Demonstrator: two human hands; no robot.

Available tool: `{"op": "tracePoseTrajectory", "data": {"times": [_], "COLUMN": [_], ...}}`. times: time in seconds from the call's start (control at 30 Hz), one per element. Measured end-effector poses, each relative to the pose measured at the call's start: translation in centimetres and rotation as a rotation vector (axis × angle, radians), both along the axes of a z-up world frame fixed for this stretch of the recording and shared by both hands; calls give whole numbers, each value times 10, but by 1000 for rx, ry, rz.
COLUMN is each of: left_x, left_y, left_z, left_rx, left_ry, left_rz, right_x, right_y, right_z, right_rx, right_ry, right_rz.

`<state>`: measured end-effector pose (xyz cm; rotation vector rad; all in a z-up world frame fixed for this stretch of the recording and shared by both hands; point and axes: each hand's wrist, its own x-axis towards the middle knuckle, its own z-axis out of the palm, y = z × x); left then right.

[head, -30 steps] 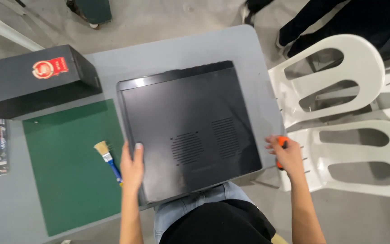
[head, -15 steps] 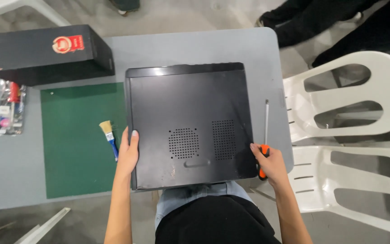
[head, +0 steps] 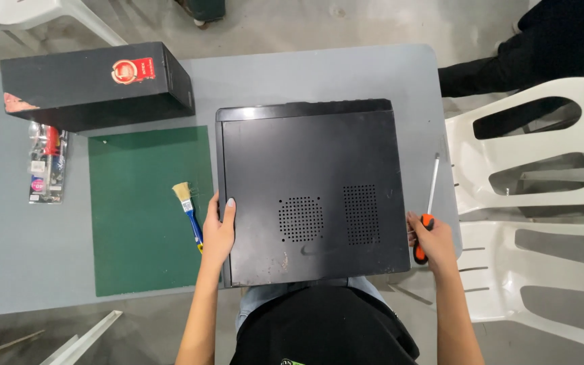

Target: Cleaning the exterior of a computer case with a brush and removing the side panel with a screwdriver.

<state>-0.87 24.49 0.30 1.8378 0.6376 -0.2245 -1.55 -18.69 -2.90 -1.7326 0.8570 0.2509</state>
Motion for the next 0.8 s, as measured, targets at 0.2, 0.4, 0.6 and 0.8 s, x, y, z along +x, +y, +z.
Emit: {"op": "tracePoseTrajectory", "data": {"times": [0.2, 0.4, 0.6, 0.8], "left_x": [-3, -7, -7, -10], "left_y": [-6, -10, -9, -8], "left_z": [8, 10, 2, -6], "left_rx": [87, 166, 154, 255], "left_ry": [-105, -217, -225, -331], "left_rz": [-10, -16, 4, -25], "right_x": [15, 24, 15, -1], "right_y": [-24, -7, -24, -46], "right_z": [-81, -85, -129, -179], "right_rx": [-431, -425, -441, -457], "right_ry": [40, -50, -72, -80], "right_rz": [230, 282, 365, 438]}}
